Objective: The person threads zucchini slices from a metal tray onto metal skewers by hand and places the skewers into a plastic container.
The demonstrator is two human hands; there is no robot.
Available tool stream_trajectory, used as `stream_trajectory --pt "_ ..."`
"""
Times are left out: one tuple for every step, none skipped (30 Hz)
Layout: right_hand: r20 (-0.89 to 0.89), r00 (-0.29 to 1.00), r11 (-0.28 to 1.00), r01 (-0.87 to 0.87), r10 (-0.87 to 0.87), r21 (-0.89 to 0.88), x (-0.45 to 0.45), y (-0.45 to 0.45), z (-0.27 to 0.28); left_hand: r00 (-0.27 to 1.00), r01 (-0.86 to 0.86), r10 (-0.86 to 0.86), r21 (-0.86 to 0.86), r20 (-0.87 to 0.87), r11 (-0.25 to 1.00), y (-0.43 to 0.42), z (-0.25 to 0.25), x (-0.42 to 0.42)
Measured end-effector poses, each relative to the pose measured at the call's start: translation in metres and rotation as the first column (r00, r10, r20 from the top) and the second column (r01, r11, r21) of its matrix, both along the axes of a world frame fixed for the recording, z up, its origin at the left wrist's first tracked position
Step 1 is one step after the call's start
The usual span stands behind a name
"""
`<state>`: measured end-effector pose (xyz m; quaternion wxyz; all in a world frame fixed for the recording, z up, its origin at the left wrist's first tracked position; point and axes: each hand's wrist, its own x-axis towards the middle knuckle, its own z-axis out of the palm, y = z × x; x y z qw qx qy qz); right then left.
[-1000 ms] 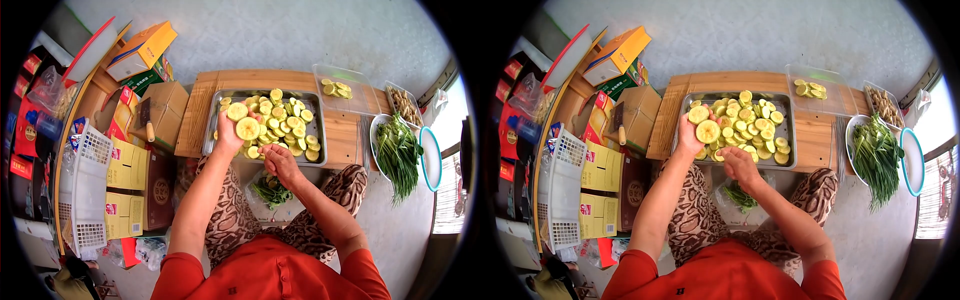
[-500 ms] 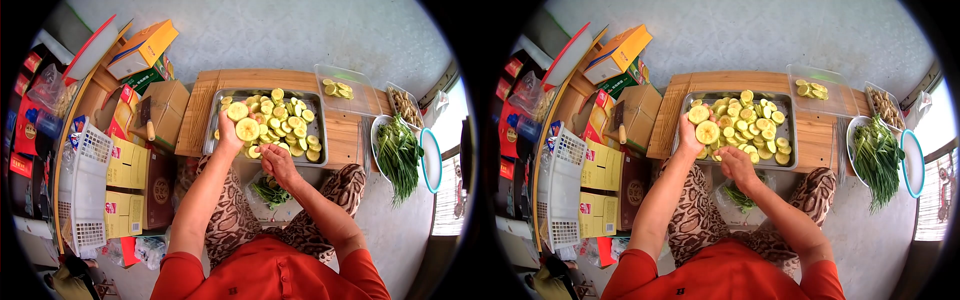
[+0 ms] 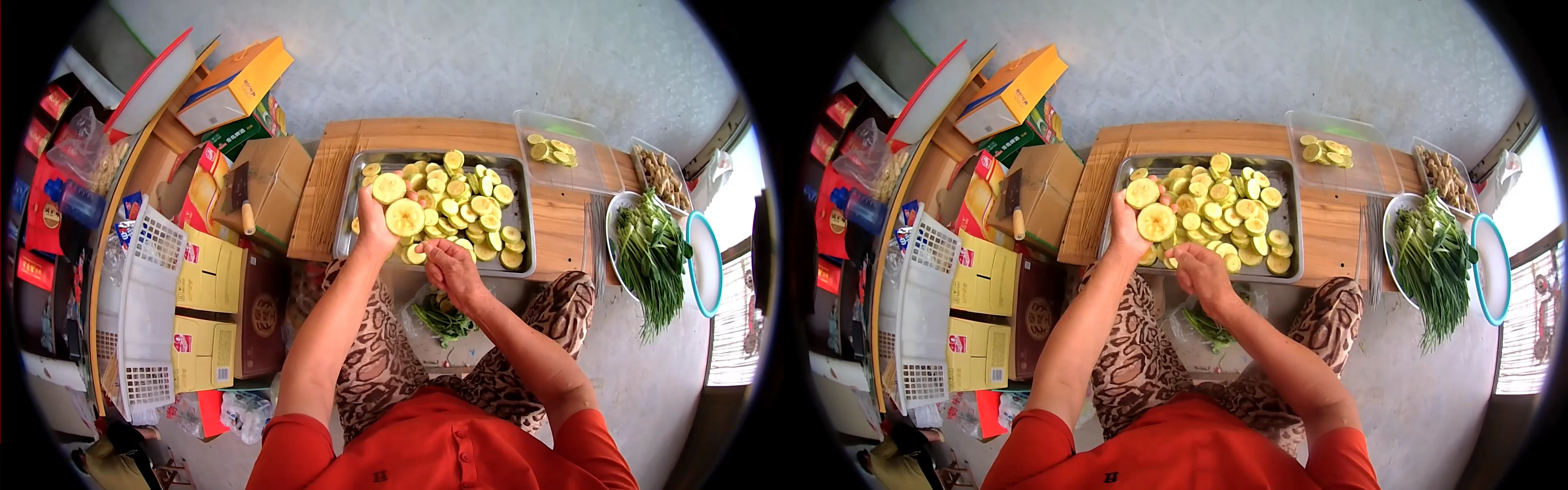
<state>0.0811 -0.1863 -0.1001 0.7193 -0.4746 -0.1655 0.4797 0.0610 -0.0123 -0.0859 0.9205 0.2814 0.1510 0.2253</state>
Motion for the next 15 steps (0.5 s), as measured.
stream_trajectory --pt "0.002 1.000 1.000 0.000 0.000 0.007 -0.0001 0.0001 0.0006 1.000 -0.007 0.007 0.007 -0.009 1.000 0.0000 -0.0005 -0.0003" --pt "0.004 1.000 1.000 -0.001 0.001 0.014 -0.0006 0.0000 0.0008 1.000 -0.008 0.008 0.006 -0.011 1.000 -0.0001 -0.0011 -0.0007" --pt "0.003 1.000 1.000 -0.002 0.002 0.014 -0.0007 0.0002 0.0008 1.000 -0.001 0.001 0.002 -0.004 1.000 0.0001 -0.0009 -0.0006" --pt "0.003 1.000 1.000 0.001 -0.001 0.011 -0.0008 0.0004 0.0009 1.000 0.005 -0.005 -0.002 0.003 1.000 0.0003 -0.0006 -0.0007" --pt "0.003 1.000 1.000 0.005 -0.005 0.009 -0.0009 0.0006 0.0010 1.000 0.005 -0.005 -0.002 0.003 1.000 0.0003 -0.0004 -0.0011" --pt "0.004 1.000 1.000 0.005 -0.005 0.009 -0.0009 0.0009 0.0011 1.000 0.001 -0.001 -0.008 0.002 1.000 0.0000 0.0000 -0.0013" --pt "-0.007 1.000 1.000 0.008 -0.008 0.011 -0.0009 0.0012 0.0013 1.000 -0.002 0.002 -0.014 0.002 1.000 -0.0006 0.0004 -0.0013" --pt "-0.019 1.000 1.000 0.010 -0.010 0.012 -0.0011 0.0010 0.0012 1.000 -0.001 0.001 -0.015 0.002 1.000 -0.0015 0.0004 -0.0018" --pt "-0.018 1.000 1.000 0.011 -0.010 0.012 -0.0014 0.0007 0.0005 1.000 -0.003 0.003 -0.007 -0.004 1.000 -0.0022 0.0004 -0.0023" --pt "-0.016 1.000 1.000 0.007 -0.007 0.003 -0.0011 0.0010 -0.0004 1.000 -0.005 0.005 0.003 -0.008 1.000 -0.0021 0.0015 -0.0023" --pt "-0.013 1.000 1.000 0.003 -0.003 -0.004 -0.0007 0.0017 -0.0008 1.000 -0.005 0.005 0.007 -0.005 1.000 -0.0022 0.0027 -0.0024" --pt "-0.012 1.000 1.000 0.004 -0.004 -0.002 -0.0005 0.0019 -0.0010 1.000 -0.003 0.003 0.008 -0.005 1.000 -0.0027 0.0027 -0.0029" --pt "-0.011 1.000 1.000 0.004 -0.004 -0.001 -0.0004 0.0020 -0.0015 1.000 -0.002 0.002 0.008 -0.005 1.000 -0.0030 0.0024 -0.0030" --pt "-0.011 1.000 1.000 0.005 -0.005 0.000 -0.0004 0.0021 -0.0016 1.000 -0.001 0.001 0.009 -0.005 1.000 -0.0030 0.0022 -0.0028" --pt "-0.011 1.000 1.000 0.005 -0.005 0.001 -0.0004 0.0024 -0.0010 1.000 -0.003 0.003 0.002 -0.006 1.000 -0.0027 0.0023 -0.0023"
